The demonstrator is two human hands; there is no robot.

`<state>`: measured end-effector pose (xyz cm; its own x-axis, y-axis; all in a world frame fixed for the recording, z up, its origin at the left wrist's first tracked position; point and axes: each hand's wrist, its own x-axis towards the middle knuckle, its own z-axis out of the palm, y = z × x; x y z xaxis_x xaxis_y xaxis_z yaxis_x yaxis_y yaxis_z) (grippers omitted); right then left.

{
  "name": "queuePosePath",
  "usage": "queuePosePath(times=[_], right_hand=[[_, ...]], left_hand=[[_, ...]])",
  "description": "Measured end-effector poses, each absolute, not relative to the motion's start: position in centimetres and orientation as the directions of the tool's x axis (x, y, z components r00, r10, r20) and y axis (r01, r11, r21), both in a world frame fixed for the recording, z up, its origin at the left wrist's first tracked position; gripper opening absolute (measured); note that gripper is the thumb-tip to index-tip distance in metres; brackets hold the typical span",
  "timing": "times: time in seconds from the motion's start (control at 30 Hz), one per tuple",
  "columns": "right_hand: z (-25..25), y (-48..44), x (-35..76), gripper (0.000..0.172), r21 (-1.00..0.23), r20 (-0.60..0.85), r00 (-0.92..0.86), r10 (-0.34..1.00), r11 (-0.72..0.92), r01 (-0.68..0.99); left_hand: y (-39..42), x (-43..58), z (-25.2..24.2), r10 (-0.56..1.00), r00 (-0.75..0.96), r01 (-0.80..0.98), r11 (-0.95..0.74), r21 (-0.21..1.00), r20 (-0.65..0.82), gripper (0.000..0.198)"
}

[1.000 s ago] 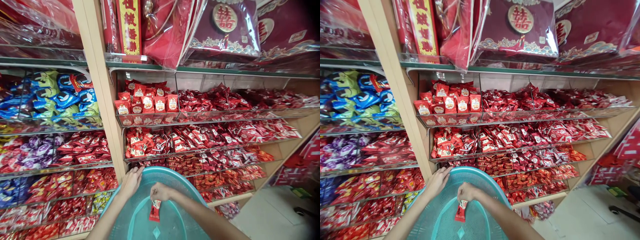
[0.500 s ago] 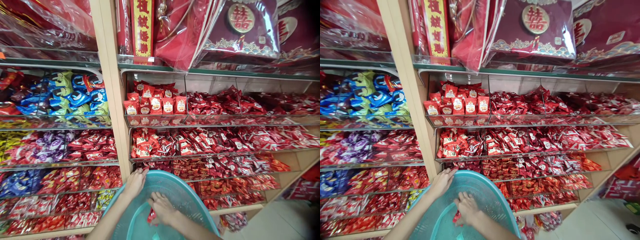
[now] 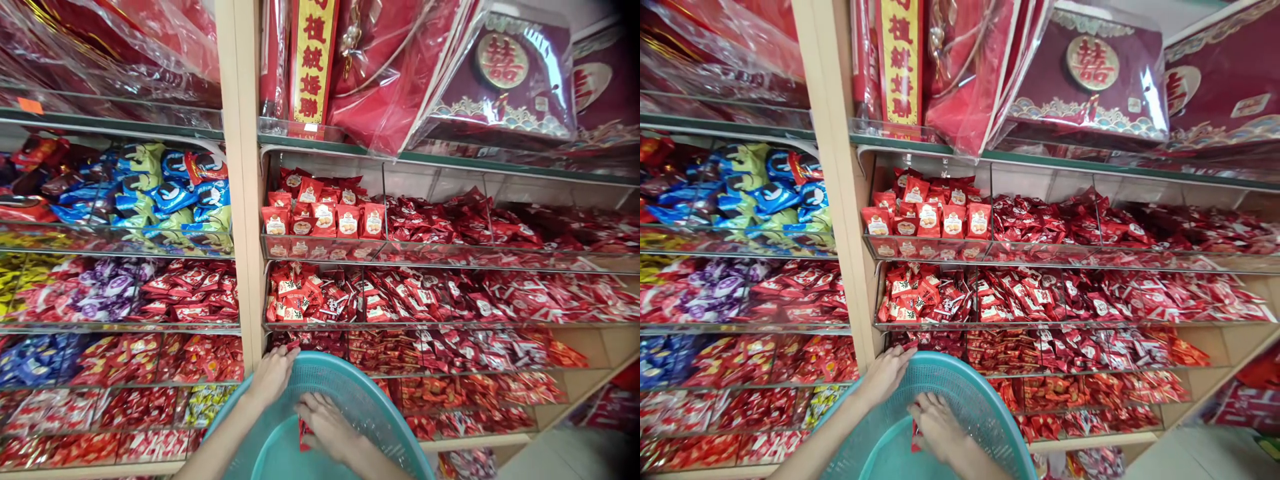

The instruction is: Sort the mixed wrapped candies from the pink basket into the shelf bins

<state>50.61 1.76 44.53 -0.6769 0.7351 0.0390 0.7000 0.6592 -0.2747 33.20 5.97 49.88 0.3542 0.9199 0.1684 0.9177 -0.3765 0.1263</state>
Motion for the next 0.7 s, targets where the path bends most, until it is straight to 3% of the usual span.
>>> queuePosePath(times=[0.2,0.37,0.43,0.53,0.63,0.7], right_hand=[[52.4,1.5,50.2,0.027,-0.391,0.352,-0.651,0.672,0.738,0.550],[59.8,5.0,51.3,0.028,-0.332,0.620,-0.470,0.629,0.752,0.569],[62.0,7.2,52.0,0.032,-0.241,0.619,-0.488,0.615,0.740,0.627],[64.3,10.0,52.3,0.052,-0.091,0.526,-0.588,0.614,0.729,0.679],[65.4,11.4,51.8,0.072,0.035,0.419,-0.672,0.610,0.729,0.684],[65.6,11.8,51.3,0.076,0.108,0.382,-0.709,0.593,0.733,0.672]], left_hand=[[6.6,32.6,48.8,0.908,0.369,0.900,-0.403,0.166,0.201,0.044],[6.9,32.8,48.7,0.917,0.331,0.911,-0.372,0.176,0.224,0.041],[6.8,33.0,49.0,0.925,0.322,0.917,-0.357,0.175,0.202,0.043],[6.8,33.0,49.1,0.929,0.320,0.917,-0.353,0.184,0.188,0.045],[6.8,32.8,48.9,0.926,0.326,0.912,-0.361,0.196,0.189,0.045],[6.9,32.7,48.8,0.924,0.331,0.907,-0.367,0.204,0.192,0.045]])
